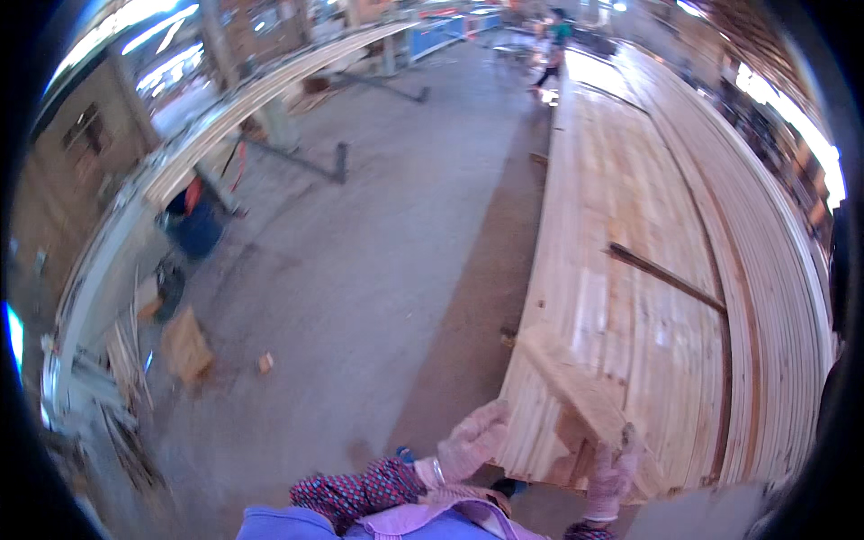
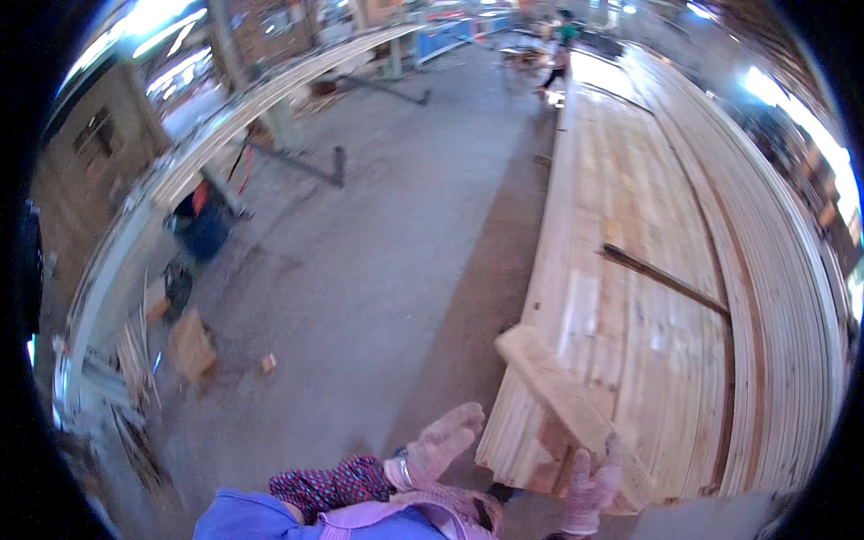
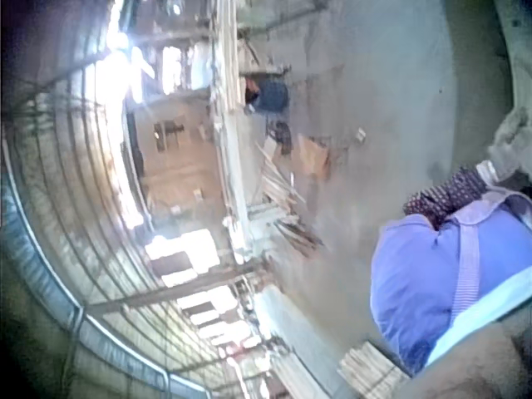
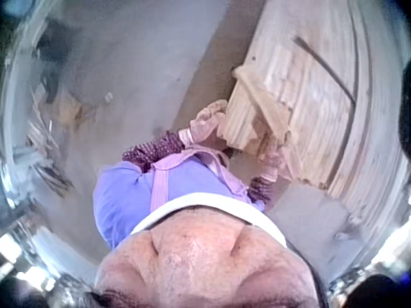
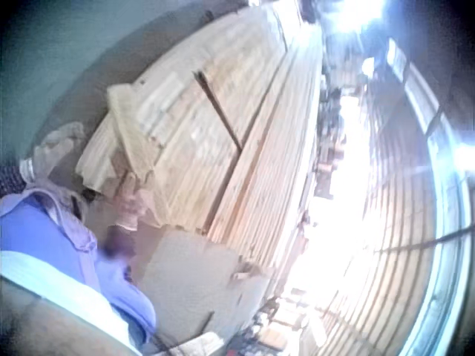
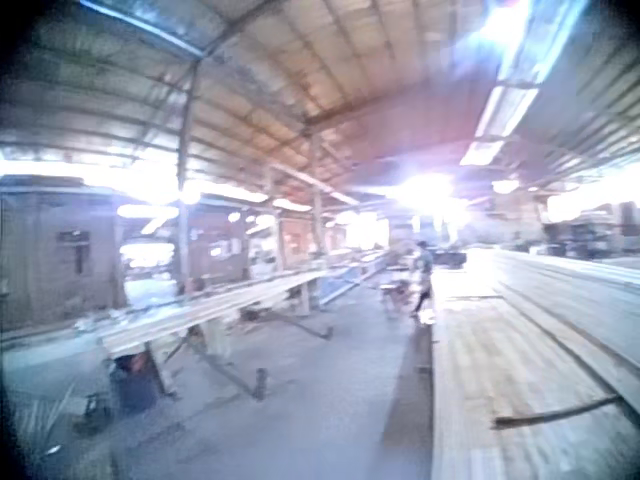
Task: The person picks up wooden planks from a large stack and carries them to a conveyor belt. They place the planks onto the belt one by one, repeating the process of retrieving and loading wood throughout the video.
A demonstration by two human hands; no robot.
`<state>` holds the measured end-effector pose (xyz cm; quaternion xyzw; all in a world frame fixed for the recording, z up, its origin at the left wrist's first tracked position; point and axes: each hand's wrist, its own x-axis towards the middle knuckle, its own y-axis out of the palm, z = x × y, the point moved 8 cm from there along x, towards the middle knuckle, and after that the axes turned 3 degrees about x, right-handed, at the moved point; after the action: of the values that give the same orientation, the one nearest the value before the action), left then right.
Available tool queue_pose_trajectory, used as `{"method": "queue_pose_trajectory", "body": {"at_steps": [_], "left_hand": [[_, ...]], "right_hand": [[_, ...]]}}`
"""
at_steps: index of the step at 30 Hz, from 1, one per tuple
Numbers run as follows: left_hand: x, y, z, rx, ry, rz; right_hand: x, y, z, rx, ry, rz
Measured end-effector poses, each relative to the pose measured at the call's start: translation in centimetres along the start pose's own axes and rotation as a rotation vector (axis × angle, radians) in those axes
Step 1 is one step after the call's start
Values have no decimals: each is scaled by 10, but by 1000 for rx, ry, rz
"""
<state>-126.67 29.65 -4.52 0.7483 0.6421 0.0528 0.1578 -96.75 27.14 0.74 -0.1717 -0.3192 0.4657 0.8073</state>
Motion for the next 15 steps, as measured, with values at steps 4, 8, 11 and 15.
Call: {"method": "queue_pose_trajectory", "body": {"at_steps": [4,8,11,15], "left_hand": [[-34,-116,-39,4,-14,-252],[-54,-237,-43,-54,102,-451],[-62,-309,-63,46,47,-600],[-64,-397,-89,55,35,-771]], "right_hand": [[-25,141,116,67,-74,402],[-41,257,238,66,-340,726],[-54,335,283,-85,-433,899],[-72,433,316,-156,-518,1051]]}}
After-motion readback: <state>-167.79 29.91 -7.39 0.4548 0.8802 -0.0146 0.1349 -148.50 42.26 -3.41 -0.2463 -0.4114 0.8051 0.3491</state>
